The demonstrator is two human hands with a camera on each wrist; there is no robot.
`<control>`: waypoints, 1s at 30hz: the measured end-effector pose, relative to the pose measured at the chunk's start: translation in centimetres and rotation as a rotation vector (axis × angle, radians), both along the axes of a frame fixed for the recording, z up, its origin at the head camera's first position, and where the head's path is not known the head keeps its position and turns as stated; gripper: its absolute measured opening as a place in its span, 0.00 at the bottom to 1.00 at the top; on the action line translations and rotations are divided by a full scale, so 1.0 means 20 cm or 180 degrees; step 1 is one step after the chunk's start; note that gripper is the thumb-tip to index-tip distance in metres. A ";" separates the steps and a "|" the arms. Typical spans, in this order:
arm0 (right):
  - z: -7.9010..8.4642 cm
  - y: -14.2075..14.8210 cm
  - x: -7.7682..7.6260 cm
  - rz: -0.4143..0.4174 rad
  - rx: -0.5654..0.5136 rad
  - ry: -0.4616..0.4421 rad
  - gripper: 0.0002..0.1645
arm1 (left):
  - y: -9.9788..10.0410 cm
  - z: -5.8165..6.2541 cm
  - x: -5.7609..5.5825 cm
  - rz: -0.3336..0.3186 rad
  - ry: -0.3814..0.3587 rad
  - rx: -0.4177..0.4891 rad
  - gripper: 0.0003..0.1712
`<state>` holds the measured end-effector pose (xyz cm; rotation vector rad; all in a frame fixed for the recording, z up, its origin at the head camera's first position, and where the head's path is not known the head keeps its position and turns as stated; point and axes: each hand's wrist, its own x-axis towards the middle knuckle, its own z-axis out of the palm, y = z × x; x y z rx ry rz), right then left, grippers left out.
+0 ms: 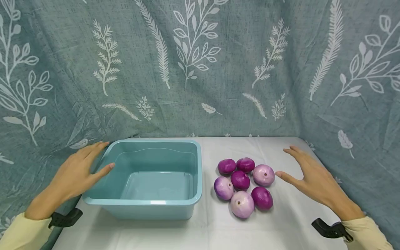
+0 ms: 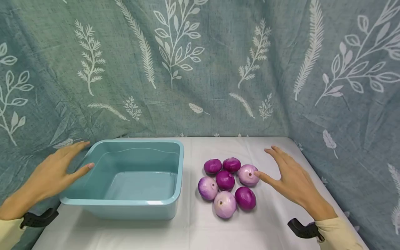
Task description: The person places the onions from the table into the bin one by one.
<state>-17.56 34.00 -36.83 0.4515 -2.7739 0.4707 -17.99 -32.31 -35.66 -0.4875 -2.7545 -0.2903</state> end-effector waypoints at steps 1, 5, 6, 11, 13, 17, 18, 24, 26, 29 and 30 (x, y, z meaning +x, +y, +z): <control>0.00 0.00 0.00 0.0010 -0.0007 0.0020 0.49 | -0.01 0.00 0.00 0.0009 0.0039 0.0096 0.44; -0.03 -0.01 0.00 0.0040 -0.0047 0.0123 0.41 | -0.04 -0.02 -0.01 0.0076 -0.0009 0.0506 0.36; -0.04 -0.01 0.01 0.0052 -0.0063 0.0134 0.40 | -0.05 -0.02 -0.01 0.0090 -0.0059 0.0601 0.35; -0.08 -0.02 0.03 0.0103 -0.0117 0.0017 0.37 | -0.12 -0.06 -0.01 0.0107 -0.0403 0.0938 0.34; -0.10 -0.03 0.04 0.0112 -0.0133 -0.0086 0.37 | -0.15 -0.08 0.00 0.0114 -0.0603 0.1050 0.34; -0.14 -0.03 0.05 0.0121 -0.0163 -0.0249 0.37 | -0.19 -0.11 0.01 0.0052 -0.0972 0.1331 0.34; -0.15 -0.04 0.06 0.0128 -0.0169 -0.0269 0.37 | -0.20 -0.11 0.01 0.0003 -0.1027 0.1423 0.34; -0.20 -0.05 0.07 0.0156 -0.0184 -0.0383 0.38 | -0.24 -0.16 0.02 -0.0335 -0.1231 0.1817 0.30; -0.22 -0.05 0.08 0.0164 -0.0190 -0.0413 0.39 | -0.25 -0.17 0.02 -0.0399 -0.1304 0.1870 0.30; -0.25 -0.06 0.09 0.0182 -0.0230 -0.0476 0.39 | -0.26 -0.19 0.03 -0.0436 -0.1395 0.1918 0.29; -0.27 -0.07 0.09 0.0199 -0.0242 -0.0501 0.39 | -0.26 -0.19 0.02 -0.0447 -0.1425 0.1930 0.29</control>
